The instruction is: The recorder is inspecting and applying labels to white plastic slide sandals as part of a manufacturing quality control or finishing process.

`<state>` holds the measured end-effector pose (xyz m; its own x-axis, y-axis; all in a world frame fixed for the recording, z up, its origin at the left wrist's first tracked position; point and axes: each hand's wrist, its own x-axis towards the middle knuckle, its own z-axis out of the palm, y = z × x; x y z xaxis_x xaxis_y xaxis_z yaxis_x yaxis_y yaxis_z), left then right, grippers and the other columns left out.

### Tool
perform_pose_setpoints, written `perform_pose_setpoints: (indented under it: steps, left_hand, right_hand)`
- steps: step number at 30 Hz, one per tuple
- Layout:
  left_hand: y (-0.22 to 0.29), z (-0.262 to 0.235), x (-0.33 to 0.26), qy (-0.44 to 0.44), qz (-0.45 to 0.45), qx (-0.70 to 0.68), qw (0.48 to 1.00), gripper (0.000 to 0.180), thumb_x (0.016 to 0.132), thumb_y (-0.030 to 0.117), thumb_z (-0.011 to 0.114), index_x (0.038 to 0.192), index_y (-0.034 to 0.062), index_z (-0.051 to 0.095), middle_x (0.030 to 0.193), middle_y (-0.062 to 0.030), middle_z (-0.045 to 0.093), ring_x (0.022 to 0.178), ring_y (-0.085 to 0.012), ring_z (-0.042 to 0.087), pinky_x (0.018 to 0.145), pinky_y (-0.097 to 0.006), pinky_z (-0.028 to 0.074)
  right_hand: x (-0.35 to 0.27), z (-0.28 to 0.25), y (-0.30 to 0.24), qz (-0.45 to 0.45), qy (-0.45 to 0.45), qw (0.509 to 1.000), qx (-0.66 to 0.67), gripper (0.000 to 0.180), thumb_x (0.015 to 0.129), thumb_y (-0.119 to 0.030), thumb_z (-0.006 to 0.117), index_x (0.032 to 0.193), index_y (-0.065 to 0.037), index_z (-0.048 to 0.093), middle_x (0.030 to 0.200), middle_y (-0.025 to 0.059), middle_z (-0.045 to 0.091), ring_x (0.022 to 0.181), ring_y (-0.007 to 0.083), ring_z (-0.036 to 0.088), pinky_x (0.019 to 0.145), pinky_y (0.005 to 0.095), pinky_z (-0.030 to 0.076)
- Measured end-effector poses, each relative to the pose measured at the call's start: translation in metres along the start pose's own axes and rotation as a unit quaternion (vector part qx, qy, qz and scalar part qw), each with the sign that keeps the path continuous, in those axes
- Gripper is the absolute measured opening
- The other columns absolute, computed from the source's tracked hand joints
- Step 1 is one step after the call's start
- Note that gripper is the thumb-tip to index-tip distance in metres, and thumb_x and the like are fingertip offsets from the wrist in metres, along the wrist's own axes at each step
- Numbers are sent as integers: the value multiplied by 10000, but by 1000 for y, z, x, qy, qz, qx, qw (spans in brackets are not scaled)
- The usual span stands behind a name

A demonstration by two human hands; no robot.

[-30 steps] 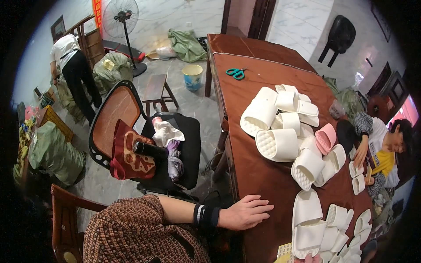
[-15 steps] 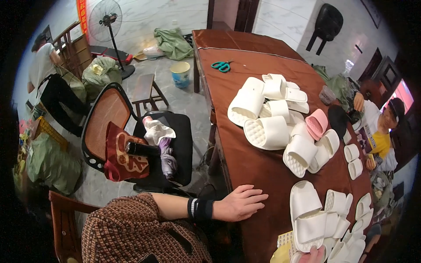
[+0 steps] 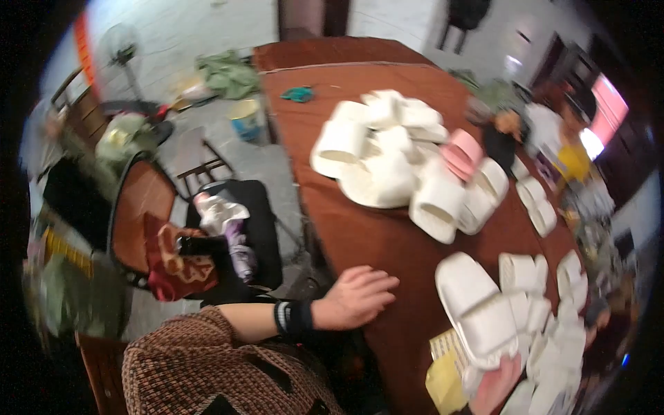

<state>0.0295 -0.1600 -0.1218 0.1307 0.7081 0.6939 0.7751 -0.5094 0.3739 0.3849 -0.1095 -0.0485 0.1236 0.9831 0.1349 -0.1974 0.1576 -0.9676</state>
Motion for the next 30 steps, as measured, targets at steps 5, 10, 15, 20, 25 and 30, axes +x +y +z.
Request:
perform_pose_setpoints:
  steps: [5,10,15,20,25,30]
  left_hand:
    - [4,0,7,-24,0,25,999,360,690,64,656,1047,97,632,1269,-88,580,1158,-276,527,998,-469,367]
    - [10,-1,11,-37,3,57,998,330,733,64,640,1062,88,626,1264,-88,582,1155,-278,524,1014,-457,349]
    - [10,0,11,-55,0,69,996,331,731,43,621,1060,79,627,1276,-94,577,1175,-288,518,1027,-461,341]
    - [11,1,9,-64,7,57,996,337,736,21,599,1068,72,625,1286,-102,569,1194,-296,509,1039,-470,331]
    - [10,5,9,-61,1,66,996,317,751,15,565,1060,54,623,1274,-117,574,1200,-321,500,1046,-481,324]
    - [11,5,9,-61,0,72,996,278,787,30,549,1055,44,623,1278,-125,572,1203,-327,495,1052,-480,315]
  right_hand:
    - [6,-2,-7,33,47,998,34,320,843,-36,550,1151,49,539,1115,103,574,1036,192,544,925,333,439]
    - [10,0,-9,20,56,995,79,191,862,-30,542,1036,36,584,982,69,611,918,148,573,850,292,454]
    - [12,0,-12,9,77,991,108,135,869,-21,546,991,27,580,959,78,625,879,149,594,814,293,475]
    - [16,-8,-8,-3,89,986,144,144,872,-14,555,1004,38,581,966,97,640,871,159,616,813,301,497]
    - [21,-18,0,-4,100,976,195,191,860,-12,585,1042,44,579,996,111,635,897,179,624,825,313,506]
    - [25,-29,-1,-13,121,972,201,208,873,-30,564,1072,28,575,1028,95,641,951,190,625,884,351,498]
